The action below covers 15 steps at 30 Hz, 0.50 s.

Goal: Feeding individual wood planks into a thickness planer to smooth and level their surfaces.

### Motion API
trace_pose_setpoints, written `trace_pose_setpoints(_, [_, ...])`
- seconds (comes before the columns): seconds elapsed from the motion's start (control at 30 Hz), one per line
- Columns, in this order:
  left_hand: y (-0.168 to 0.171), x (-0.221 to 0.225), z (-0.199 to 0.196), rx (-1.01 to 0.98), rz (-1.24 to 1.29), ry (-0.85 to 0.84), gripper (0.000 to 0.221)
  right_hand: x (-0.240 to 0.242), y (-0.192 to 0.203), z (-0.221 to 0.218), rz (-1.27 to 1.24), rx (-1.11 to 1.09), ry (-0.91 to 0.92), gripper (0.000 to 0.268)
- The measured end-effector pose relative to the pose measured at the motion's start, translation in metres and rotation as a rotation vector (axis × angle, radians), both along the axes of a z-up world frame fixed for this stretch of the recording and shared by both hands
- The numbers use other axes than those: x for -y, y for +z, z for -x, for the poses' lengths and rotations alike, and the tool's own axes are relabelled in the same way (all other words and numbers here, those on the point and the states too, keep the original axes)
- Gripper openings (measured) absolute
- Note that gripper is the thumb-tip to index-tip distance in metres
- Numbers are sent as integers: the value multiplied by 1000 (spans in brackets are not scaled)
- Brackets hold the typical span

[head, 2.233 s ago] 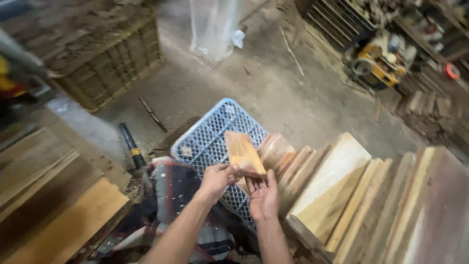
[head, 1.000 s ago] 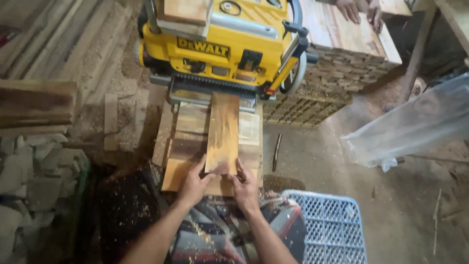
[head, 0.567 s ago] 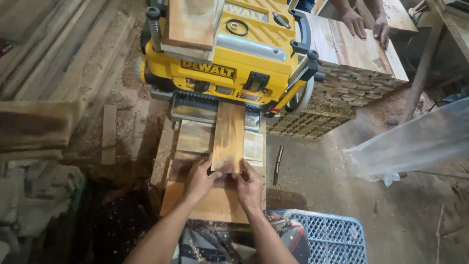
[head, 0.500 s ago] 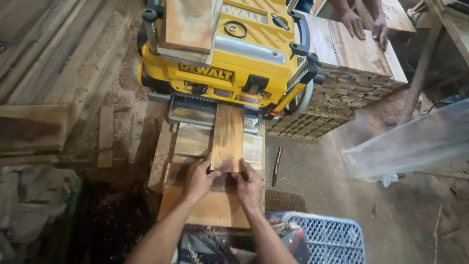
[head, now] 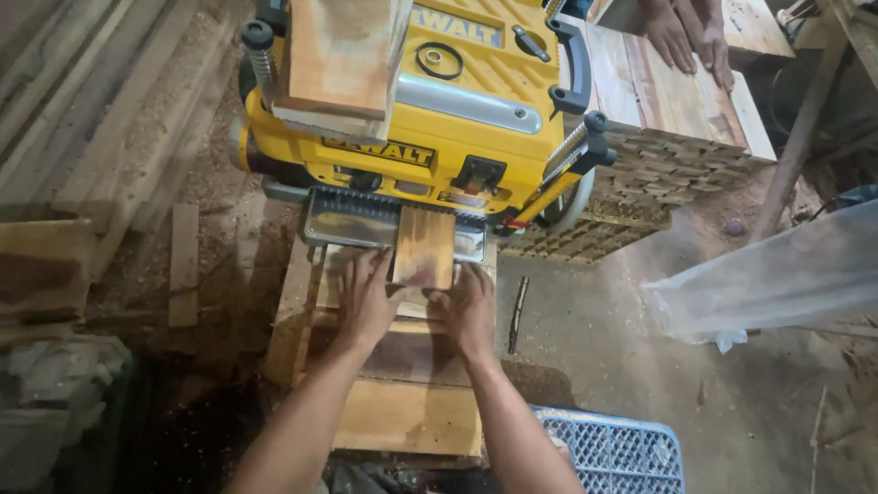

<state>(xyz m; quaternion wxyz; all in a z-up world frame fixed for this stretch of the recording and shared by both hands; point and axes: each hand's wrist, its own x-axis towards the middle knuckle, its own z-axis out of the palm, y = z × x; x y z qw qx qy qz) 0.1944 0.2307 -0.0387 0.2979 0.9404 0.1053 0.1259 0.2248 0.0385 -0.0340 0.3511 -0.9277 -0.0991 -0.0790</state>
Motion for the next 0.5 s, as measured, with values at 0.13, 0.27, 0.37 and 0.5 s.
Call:
trace_pose_setpoints(0.13, [24,-13,-3,99,-105,-99,87,6,4,-5,55,-53,4,95])
trace_pose_setpoints(0.27, [23,-18,-9,-218,-116,-172,100,2,19,-7,125,-154,51,112])
trace_pose_setpoints(0.37, [35,-18,-6,-362,-163,-225,108,-7,38,-4,189,-227,81,110])
trace_pose_setpoints(0.5, [40,-20,0,-428,-296,-296,111,-18,52,3,246,-307,63,111])
